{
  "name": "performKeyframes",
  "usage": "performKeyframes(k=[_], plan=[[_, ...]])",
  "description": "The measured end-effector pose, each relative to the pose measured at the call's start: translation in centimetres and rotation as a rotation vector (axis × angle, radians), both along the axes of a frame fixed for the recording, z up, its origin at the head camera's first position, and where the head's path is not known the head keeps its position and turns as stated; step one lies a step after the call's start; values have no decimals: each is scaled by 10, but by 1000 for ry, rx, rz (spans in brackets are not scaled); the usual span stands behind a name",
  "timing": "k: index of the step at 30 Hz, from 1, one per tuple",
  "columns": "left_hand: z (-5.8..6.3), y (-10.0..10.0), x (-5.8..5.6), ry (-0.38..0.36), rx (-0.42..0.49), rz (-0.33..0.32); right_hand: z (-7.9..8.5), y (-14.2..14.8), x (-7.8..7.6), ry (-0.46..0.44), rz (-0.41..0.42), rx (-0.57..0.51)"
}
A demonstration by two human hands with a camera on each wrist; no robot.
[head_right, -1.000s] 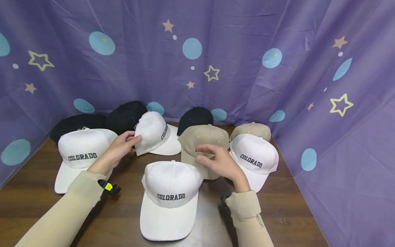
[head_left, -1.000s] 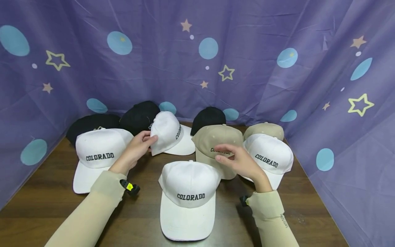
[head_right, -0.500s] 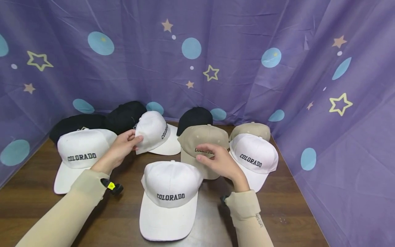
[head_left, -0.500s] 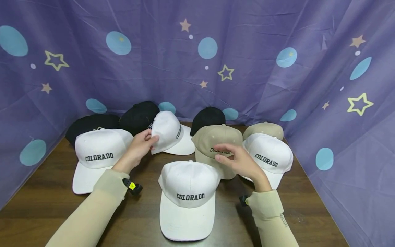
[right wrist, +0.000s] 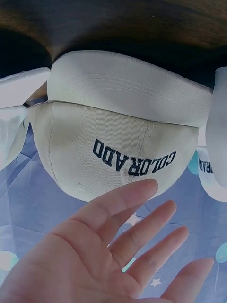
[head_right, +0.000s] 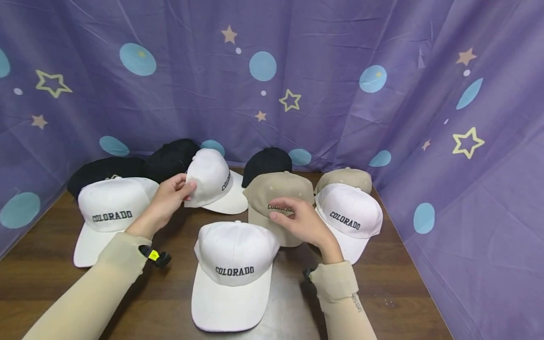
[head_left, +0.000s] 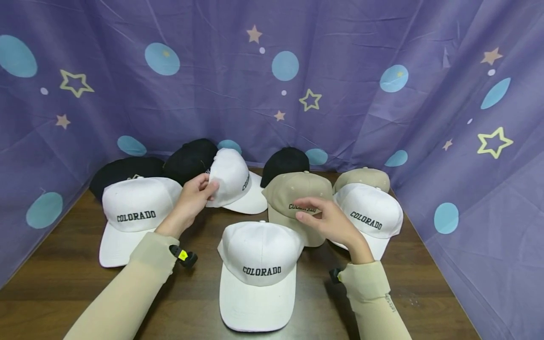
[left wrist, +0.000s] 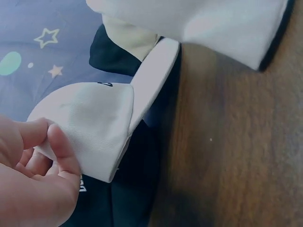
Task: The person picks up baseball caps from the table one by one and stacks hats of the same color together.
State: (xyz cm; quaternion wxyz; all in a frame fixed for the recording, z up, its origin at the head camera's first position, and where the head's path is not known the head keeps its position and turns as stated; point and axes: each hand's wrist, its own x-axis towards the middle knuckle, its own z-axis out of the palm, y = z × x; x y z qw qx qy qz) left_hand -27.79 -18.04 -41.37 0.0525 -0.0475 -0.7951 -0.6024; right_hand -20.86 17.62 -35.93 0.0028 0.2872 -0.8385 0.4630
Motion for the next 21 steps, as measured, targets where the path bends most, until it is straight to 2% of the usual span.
performKeyframes(k=[4,9,12,17,21], plan=[[8,3,3,56,-3,7,0,0,0,-1,-2,-3],[17,5,4,151,-45,71,-1,0,-1,-2,-3,-6],[20,4,4,207,-102,96,0,1,0,-2,-8,-4],[37,2,9,317,-229,135,1,1,0,14,-15,0],[53,-2,15,357,-259,167,2,1,0,18,-17,-8]])
